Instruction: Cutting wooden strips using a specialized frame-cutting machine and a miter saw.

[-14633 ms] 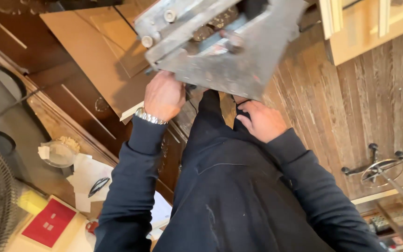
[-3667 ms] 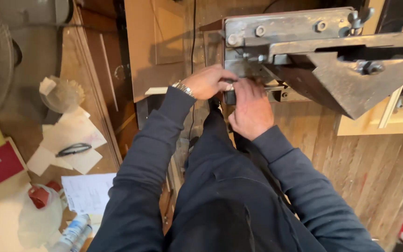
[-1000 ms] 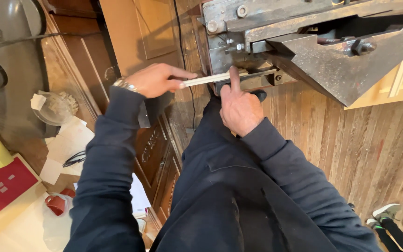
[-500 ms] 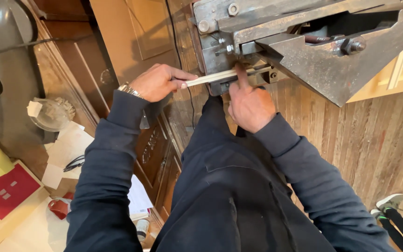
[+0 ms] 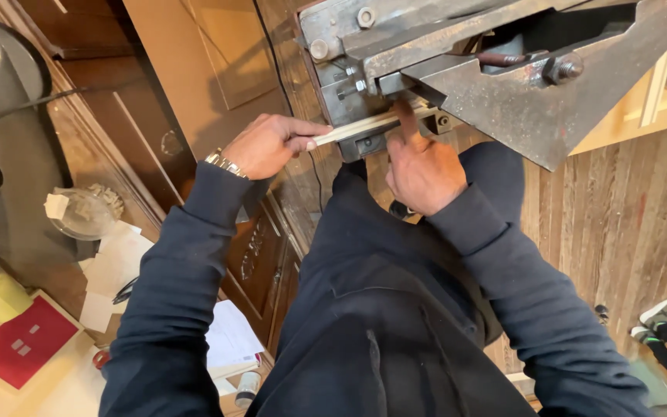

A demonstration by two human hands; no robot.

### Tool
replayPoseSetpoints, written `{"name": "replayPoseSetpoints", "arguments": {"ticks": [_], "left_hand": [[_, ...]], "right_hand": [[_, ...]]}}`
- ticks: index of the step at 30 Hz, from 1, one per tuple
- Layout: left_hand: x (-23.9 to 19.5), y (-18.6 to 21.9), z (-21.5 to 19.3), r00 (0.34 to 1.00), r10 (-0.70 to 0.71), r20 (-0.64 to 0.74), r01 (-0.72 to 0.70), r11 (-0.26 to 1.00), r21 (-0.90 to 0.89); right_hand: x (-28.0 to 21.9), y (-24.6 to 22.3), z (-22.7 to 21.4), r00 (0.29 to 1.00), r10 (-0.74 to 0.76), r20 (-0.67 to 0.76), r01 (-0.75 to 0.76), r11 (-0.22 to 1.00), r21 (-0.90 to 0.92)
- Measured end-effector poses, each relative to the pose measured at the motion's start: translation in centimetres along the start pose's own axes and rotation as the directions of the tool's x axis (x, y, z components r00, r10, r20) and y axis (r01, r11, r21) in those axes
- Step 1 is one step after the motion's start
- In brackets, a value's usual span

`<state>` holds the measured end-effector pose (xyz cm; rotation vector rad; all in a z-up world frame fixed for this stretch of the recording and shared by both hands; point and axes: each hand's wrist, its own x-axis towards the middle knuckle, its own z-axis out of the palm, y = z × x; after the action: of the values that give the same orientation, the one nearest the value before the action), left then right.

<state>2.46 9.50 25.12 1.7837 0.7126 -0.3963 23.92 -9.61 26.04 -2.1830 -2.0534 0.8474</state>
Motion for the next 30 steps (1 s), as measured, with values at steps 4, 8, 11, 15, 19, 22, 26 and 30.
{"name": "replayPoseSetpoints", "arguments": {"ticks": [4, 8, 11, 15, 19, 22, 26, 30], "left_hand": [[-0.6, 0.2, 1.6, 0.997, -0.040, -0.065, 0.039, 0.999, -0.009], [-2.2, 1.0, 2.2, 0.964, -0.081, -0.253, 0.115, 0.985, 0.126], [-5.8, -0.8, 2.8, 0.923, -0.015, -0.384, 0.038, 0.998, 0.051], [-7.2, -7.1, 4.8, 0.828, -0.008, -0.561, -0.262, 0.879, -0.399], [-6.8, -13.2, 10.9, 0.753, -0.160, -0.639, -0.525, 0.440, -0.729], [-4.8, -13.9, 14.5, 0.689, -0.247, -0.682, -0.708, -0.028, -0.705], [0.8, -15.5, 18.9, 0.531, -0.233, -0.815, -0.807, -0.431, -0.403], [5.9, -15.4, 20.8, 0.385, -0.288, -0.877, -0.805, -0.569, -0.167]], "right_hand": [[0.0, -0.3, 0.2, 1.000, 0.013, -0.017, -0.013, 1.000, 0.018], [-0.1, -0.3, 0.3, 0.998, 0.040, -0.038, -0.038, 0.998, 0.053], [-0.8, -0.1, 1.0, 0.999, 0.046, 0.028, -0.047, 0.999, 0.014], [0.2, -0.8, -0.2, 0.989, 0.060, 0.138, -0.049, 0.995, -0.083], [0.8, -1.5, -0.8, 0.991, 0.029, 0.130, -0.008, 0.988, -0.156], [0.8, -1.8, -1.2, 0.981, 0.046, 0.190, -0.014, 0.986, -0.167], [1.0, -0.9, -0.6, 0.978, 0.077, 0.193, -0.031, 0.973, -0.230], [0.1, 0.7, 0.5, 0.960, 0.090, 0.265, -0.001, 0.948, -0.318]]}}
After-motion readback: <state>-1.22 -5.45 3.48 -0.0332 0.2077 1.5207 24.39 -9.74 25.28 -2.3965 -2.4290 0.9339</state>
